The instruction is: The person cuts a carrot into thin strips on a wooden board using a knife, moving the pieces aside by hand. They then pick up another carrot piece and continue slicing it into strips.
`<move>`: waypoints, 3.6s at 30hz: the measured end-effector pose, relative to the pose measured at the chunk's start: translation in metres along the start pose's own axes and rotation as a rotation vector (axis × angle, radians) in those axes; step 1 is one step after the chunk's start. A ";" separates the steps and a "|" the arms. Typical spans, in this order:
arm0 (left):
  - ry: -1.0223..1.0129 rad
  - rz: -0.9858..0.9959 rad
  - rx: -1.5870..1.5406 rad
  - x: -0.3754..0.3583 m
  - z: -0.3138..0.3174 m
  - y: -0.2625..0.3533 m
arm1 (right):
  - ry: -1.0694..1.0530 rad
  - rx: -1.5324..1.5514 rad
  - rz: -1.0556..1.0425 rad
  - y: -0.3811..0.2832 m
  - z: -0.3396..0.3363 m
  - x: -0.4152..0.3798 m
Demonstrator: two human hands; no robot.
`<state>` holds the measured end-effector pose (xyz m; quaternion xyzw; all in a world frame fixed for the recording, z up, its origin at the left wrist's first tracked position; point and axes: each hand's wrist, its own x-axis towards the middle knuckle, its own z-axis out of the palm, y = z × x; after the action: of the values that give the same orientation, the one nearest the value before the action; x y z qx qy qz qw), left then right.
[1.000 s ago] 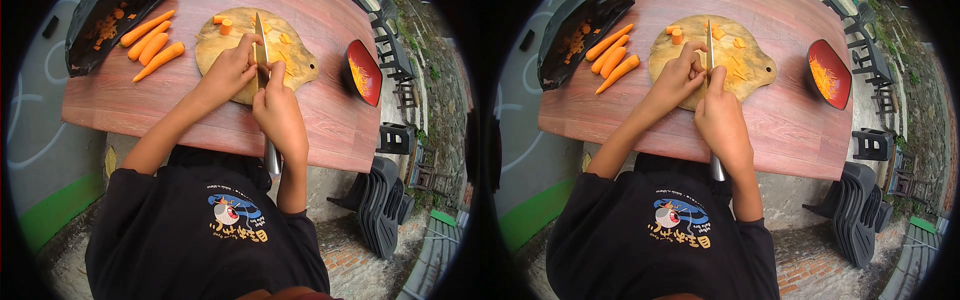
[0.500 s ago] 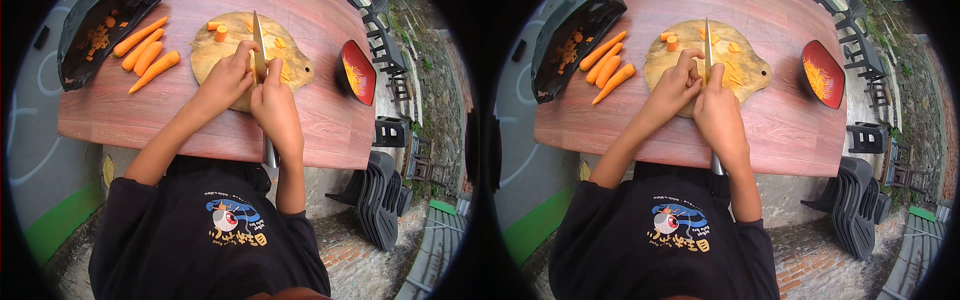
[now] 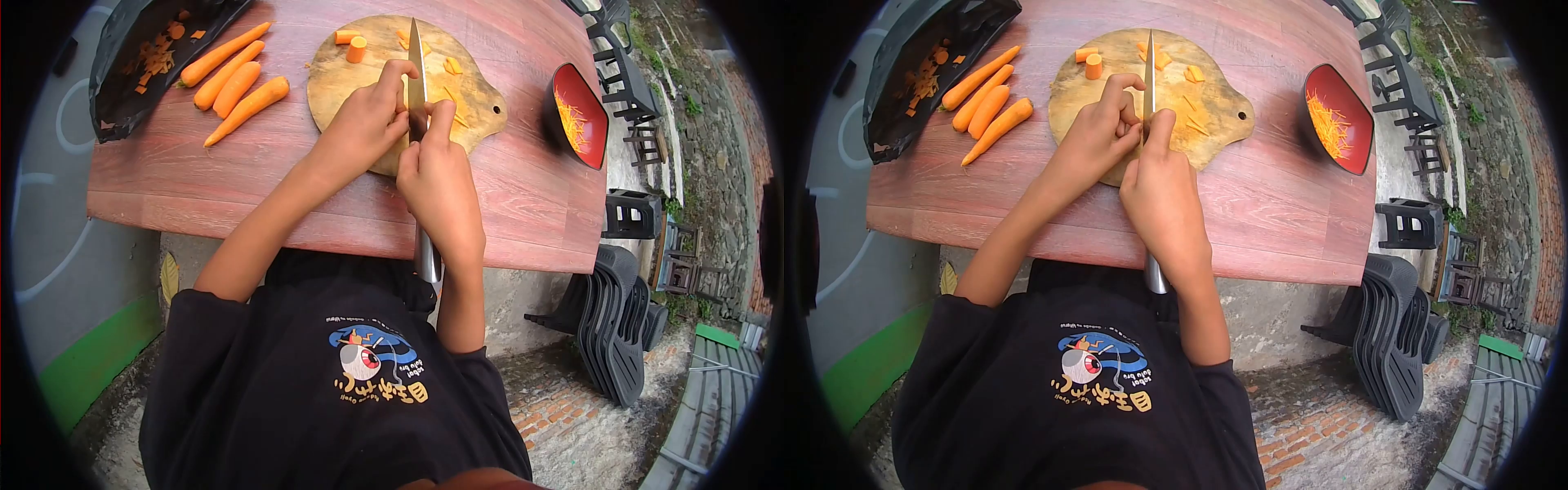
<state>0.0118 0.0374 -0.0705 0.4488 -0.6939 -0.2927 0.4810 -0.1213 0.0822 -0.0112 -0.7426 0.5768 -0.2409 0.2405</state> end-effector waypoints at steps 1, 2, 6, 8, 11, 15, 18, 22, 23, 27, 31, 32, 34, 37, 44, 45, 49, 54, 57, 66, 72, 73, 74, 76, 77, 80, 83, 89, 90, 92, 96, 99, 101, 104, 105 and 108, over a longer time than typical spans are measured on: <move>0.005 0.017 -0.002 0.000 0.000 -0.001 | -0.001 0.000 0.000 0.000 0.000 0.000; 0.010 0.031 -0.004 -0.001 0.000 -0.001 | -0.002 0.009 -0.002 0.001 0.000 0.000; -0.012 -0.026 0.017 0.000 -0.002 0.004 | -0.051 0.020 0.060 -0.004 -0.004 0.001; -0.007 -0.004 0.011 0.000 -0.002 0.003 | -0.044 0.016 0.046 -0.002 -0.001 0.001; -0.008 -0.003 0.005 -0.001 -0.002 0.002 | -0.034 0.019 0.027 -0.001 -0.001 0.000; -0.008 -0.016 -0.002 -0.001 -0.002 0.002 | -0.075 0.076 0.071 -0.001 -0.002 0.003; 0.002 0.000 -0.008 -0.001 -0.002 0.002 | -0.010 -0.005 -0.066 0.003 0.006 0.002; -0.001 -0.009 0.005 -0.001 -0.003 0.006 | -0.066 -0.160 0.019 -0.013 0.007 0.002; -0.023 -0.050 -0.026 0.000 -0.005 0.008 | -0.058 -0.157 0.016 -0.014 0.008 0.004; -0.002 0.003 0.001 0.000 -0.001 0.002 | -0.044 -0.116 0.017 -0.005 0.009 0.007; 0.017 0.031 0.011 -0.002 0.002 -0.004 | 0.071 0.011 -0.067 0.011 0.006 0.006; 0.029 0.036 0.028 -0.002 0.003 -0.004 | 0.084 0.009 -0.081 0.012 0.004 0.004; 0.033 0.050 0.058 -0.002 0.002 -0.002 | 0.156 0.160 0.019 0.011 -0.004 -0.006; 0.026 0.071 0.142 -0.003 0.005 0.000 | 0.185 0.182 0.096 0.011 -0.026 -0.015; -0.177 0.106 -0.082 0.020 0.021 0.017 | 0.304 0.104 -0.050 0.046 -0.051 -0.008; -0.180 0.114 -0.078 0.024 0.019 0.020 | 0.362 0.125 -0.152 0.052 -0.052 -0.005; -0.170 0.097 -0.017 0.023 -0.002 0.032 | 0.327 0.104 -0.187 0.072 -0.060 -0.001; -0.370 0.252 0.234 0.011 0.002 0.022 | 0.319 -0.068 -0.272 0.097 -0.065 0.009; -0.252 0.397 0.434 0.015 0.006 0.023 | 0.345 -0.160 -0.304 0.100 -0.066 0.010; -0.294 0.604 0.331 0.005 -0.046 0.118 | 0.356 -0.463 -0.546 0.122 -0.062 0.002; -0.333 0.619 0.566 0.075 -0.036 0.086 | 0.276 -0.430 -0.494 0.127 -0.058 -0.001; -0.407 0.691 0.656 0.083 -0.032 0.072 | 0.275 -0.434 -0.495 0.127 -0.059 -0.001; -0.403 0.693 0.656 0.088 -0.028 0.066 | 0.297 -0.454 -0.525 0.126 -0.060 -0.001; -0.638 0.463 0.578 0.096 -0.020 0.065 | 0.325 -0.479 -0.556 0.126 -0.062 -0.001; -0.636 0.467 0.576 0.098 -0.017 0.065 | 0.312 -0.515 -0.557 0.126 -0.062 -0.001; -0.830 0.239 0.565 0.095 -0.011 0.070 | 0.315 -0.553 -0.560 0.122 -0.061 -0.002; -0.863 0.208 0.546 0.093 -0.007 0.062 | 0.341 -0.541 -0.575 0.121 -0.062 -0.001; -0.938 0.234 0.356 0.100 -0.001 0.049 | 0.373 -0.524 -0.581 0.120 -0.062 -0.002; -0.908 0.228 0.328 0.102 -0.001 0.046 | 0.381 -0.527 -0.572 0.120 -0.062 -0.002; -0.879 0.225 0.302 0.105 0.000 0.041 | 0.390 -0.520 -0.569 0.123 -0.062 -0.002; -0.766 0.312 0.371 0.110 -0.001 0.030 | 0.387 -0.486 -0.558 0.123 -0.062 -0.002; -0.810 0.271 0.325 0.109 -0.004 0.031 | 0.393 -0.508 -0.570 0.125 -0.061 -0.002; -0.866 0.160 0.304 0.105 -0.007 0.040 | 0.388 -0.515 -0.565 0.124 -0.061 -0.002; -0.900 0.168 0.360 0.100 -0.008 0.045 | 0.365 -0.519 -0.553 0.123 -0.062 -0.004; -0.890 0.212 0.372 0.101 -0.007 0.043 | 0.346 -0.517 -0.547 0.122 -0.062 -0.004; -0.843 0.291 0.371 0.104 -0.005 0.034 | 0.351 -0.531 -0.572 0.123 -0.061 -0.004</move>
<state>-0.0090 -0.0419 0.0015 0.2675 -0.9245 -0.2502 0.1059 -0.2515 0.0544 -0.0427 -0.8567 0.4215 -0.2639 -0.1373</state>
